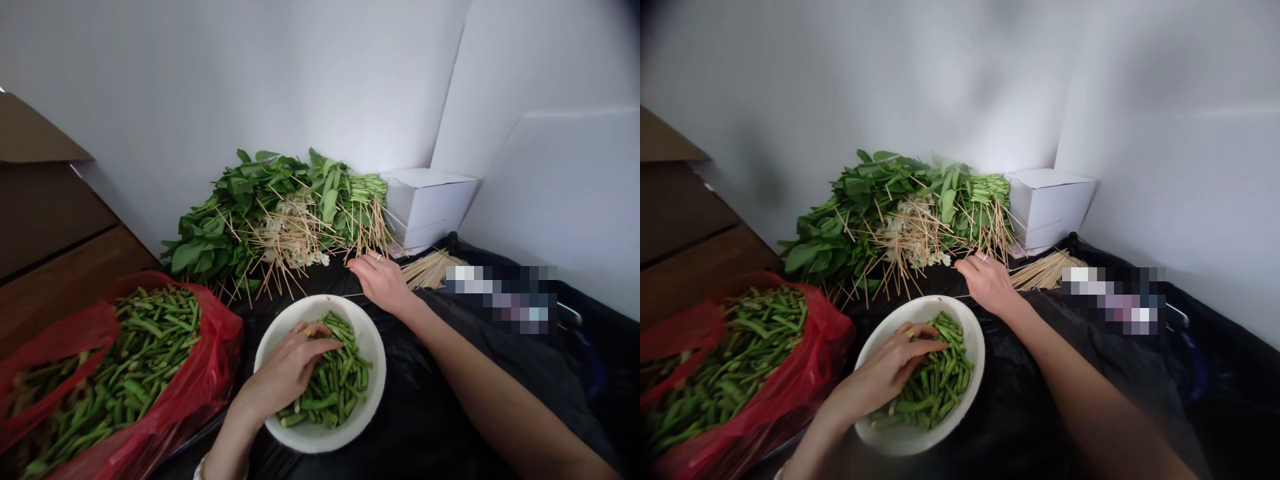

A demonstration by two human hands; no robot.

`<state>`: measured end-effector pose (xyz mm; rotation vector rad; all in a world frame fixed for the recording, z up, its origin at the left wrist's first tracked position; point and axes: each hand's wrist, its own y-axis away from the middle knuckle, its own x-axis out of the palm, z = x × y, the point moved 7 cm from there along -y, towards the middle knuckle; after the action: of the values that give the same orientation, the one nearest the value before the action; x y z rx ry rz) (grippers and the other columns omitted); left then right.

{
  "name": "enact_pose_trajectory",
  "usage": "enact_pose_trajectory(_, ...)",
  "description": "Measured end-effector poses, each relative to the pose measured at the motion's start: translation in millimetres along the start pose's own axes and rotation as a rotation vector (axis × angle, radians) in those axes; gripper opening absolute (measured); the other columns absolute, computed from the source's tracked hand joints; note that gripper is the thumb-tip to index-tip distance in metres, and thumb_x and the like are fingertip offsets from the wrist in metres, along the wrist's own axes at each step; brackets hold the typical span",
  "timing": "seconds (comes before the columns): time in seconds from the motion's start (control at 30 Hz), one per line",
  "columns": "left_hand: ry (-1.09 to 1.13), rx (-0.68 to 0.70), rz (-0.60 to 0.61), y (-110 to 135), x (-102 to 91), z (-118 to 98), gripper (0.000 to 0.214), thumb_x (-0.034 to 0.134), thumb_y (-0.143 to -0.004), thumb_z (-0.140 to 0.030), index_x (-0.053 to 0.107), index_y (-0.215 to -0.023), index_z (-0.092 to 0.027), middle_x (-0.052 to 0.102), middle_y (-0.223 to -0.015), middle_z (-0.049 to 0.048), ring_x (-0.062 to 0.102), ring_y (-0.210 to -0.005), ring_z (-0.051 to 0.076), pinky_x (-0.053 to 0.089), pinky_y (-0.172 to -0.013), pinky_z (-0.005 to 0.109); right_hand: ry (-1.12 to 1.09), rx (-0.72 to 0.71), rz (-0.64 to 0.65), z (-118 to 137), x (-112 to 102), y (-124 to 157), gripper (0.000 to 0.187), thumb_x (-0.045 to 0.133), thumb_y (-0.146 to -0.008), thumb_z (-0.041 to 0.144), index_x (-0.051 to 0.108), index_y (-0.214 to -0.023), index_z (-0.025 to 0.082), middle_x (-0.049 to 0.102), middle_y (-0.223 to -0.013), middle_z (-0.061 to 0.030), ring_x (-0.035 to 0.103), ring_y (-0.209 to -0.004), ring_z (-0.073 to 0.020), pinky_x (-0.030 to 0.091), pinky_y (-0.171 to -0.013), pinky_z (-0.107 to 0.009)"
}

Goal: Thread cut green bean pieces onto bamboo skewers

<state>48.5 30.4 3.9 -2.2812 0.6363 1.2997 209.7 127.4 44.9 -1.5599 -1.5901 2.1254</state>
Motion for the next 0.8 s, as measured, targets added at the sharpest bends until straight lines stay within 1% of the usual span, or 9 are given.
enact_pose_trajectory(0.1, -0.029, -0.019, 0.005, -1, 2.3, -1, 0.040, 0.049, -0.090, -0.010, 0.063, -0.120, -0.032, 0.057, -0.125, 0.0054, 0.052, -0.118, 0.022, 0.036, -0.107, 0.043, -0.113, -0.065, -0.240, 17, -23, 1, 0.020, 0.040, -0.096, 0.015, 0.060, -0.102, 0.017, 0.068, -0.089, -0.0062, 0.057, -0.080, -0.0168, 0.046, -0.077, -0.029)
enact_pose_trajectory(0.17, -0.030, -0.025, -0.006, -3, 1.4, -1, 0.028, 0.054, -0.089, -0.014, 0.067, -0.109, -0.028, 0.058, -0.120, 0.0061, 0.053, -0.114, 0.023, 0.039, -0.103, 0.042, -0.145, -0.045, -0.316, 19, -30, 2, 0.020, 0.040, -0.097, 0.016, 0.058, -0.107, 0.017, 0.068, -0.090, -0.0062, 0.059, -0.079, -0.0160, 0.047, -0.076, -0.028)
enact_pose_trajectory(0.23, -0.026, -0.022, -0.012, -4, 0.0, -2, 0.018, 0.056, -0.088, -0.016, 0.069, -0.097, -0.025, 0.060, -0.116, 0.0062, 0.054, -0.109, 0.023, 0.041, -0.098, 0.040, -0.126, 0.006, -0.282, 17, -25, 2, 0.022, 0.039, -0.098, 0.017, 0.057, -0.109, 0.017, 0.068, -0.091, -0.0065, 0.060, -0.082, -0.0162, 0.047, -0.076, -0.028)
enact_pose_trajectory(0.33, -0.021, -0.032, -0.019, -5, -1.6, -3, 0.012, 0.058, -0.087, -0.018, 0.068, -0.090, -0.024, 0.062, -0.110, 0.0055, 0.054, -0.105, 0.024, 0.042, -0.093, 0.038, -0.046, 0.078, -0.079, 7, -3, 1, 0.025, 0.036, -0.098, 0.015, 0.059, -0.109, 0.016, 0.068, -0.095, -0.0076, 0.059, -0.088, -0.0180, 0.045, -0.079, -0.029)
enact_pose_trajectory(0.43, -0.016, -0.053, -0.019, -5, -0.5, 0, 0.017, 0.058, -0.088, -0.018, 0.068, -0.098, -0.026, 0.063, -0.106, 0.0045, 0.055, -0.102, 0.023, 0.042, -0.093, 0.038, 0.025, 0.088, 0.118, 2, 18, 3, 0.027, 0.037, -0.096, 0.013, 0.063, -0.102, 0.016, 0.067, -0.089, -0.0075, 0.056, -0.091, -0.0204, 0.043, -0.078, -0.030)
enact_pose_trajectory(0.5, -0.015, -0.058, -0.012, -3, 1.4, 1, 0.024, 0.057, -0.088, -0.019, 0.067, -0.108, -0.028, 0.063, -0.108, 0.0043, 0.055, -0.105, 0.023, 0.040, -0.095, 0.038, 0.034, 0.049, 0.160, 5, 21, 3, 0.026, 0.039, -0.095, 0.012, 0.065, -0.099, 0.016, 0.066, -0.085, -0.0073, 0.054, -0.090, -0.0212, 0.043, -0.079, -0.030)
enact_pose_trajectory(0.6, -0.020, -0.055, 0.002, -2, 3.7, 1, 0.031, 0.055, -0.089, -0.018, 0.065, -0.116, -0.030, 0.063, -0.111, 0.0047, 0.054, -0.109, 0.024, 0.040, -0.096, 0.038, -0.012, -0.027, 0.064, 18, 9, 1, 0.027, 0.041, -0.093, 0.010, 0.065, -0.103, 0.014, 0.067, -0.088, -0.0079, 0.053, -0.089, -0.0208, 0.043, -0.084, -0.031)
enact_pose_trajectory(0.7, -0.014, -0.044, 0.002, -3, 3.4, -1, 0.025, 0.054, -0.089, -0.016, 0.067, -0.108, -0.027, 0.063, -0.107, 0.0049, 0.055, -0.103, 0.023, 0.042, -0.092, 0.038, -0.069, -0.091, -0.074, 31, -8, 2, 0.028, 0.043, -0.091, 0.009, 0.064, -0.109, 0.012, 0.068, -0.094, -0.0085, 0.053, -0.089, -0.0202, 0.044, -0.085, -0.032)
enact_pose_trajectory(0.8, 0.009, -0.031, -0.017, -4, 1.4, -3, 0.017, 0.056, -0.087, -0.016, 0.067, -0.098, -0.024, 0.064, -0.102, 0.0049, 0.056, -0.100, 0.023, 0.042, -0.090, 0.037, -0.091, -0.122, -0.155, 39, -18, 3, 0.028, 0.044, -0.091, 0.009, 0.064, -0.109, 0.014, 0.069, -0.093, -0.0077, 0.054, -0.087, -0.0195, 0.044, -0.081, -0.032)
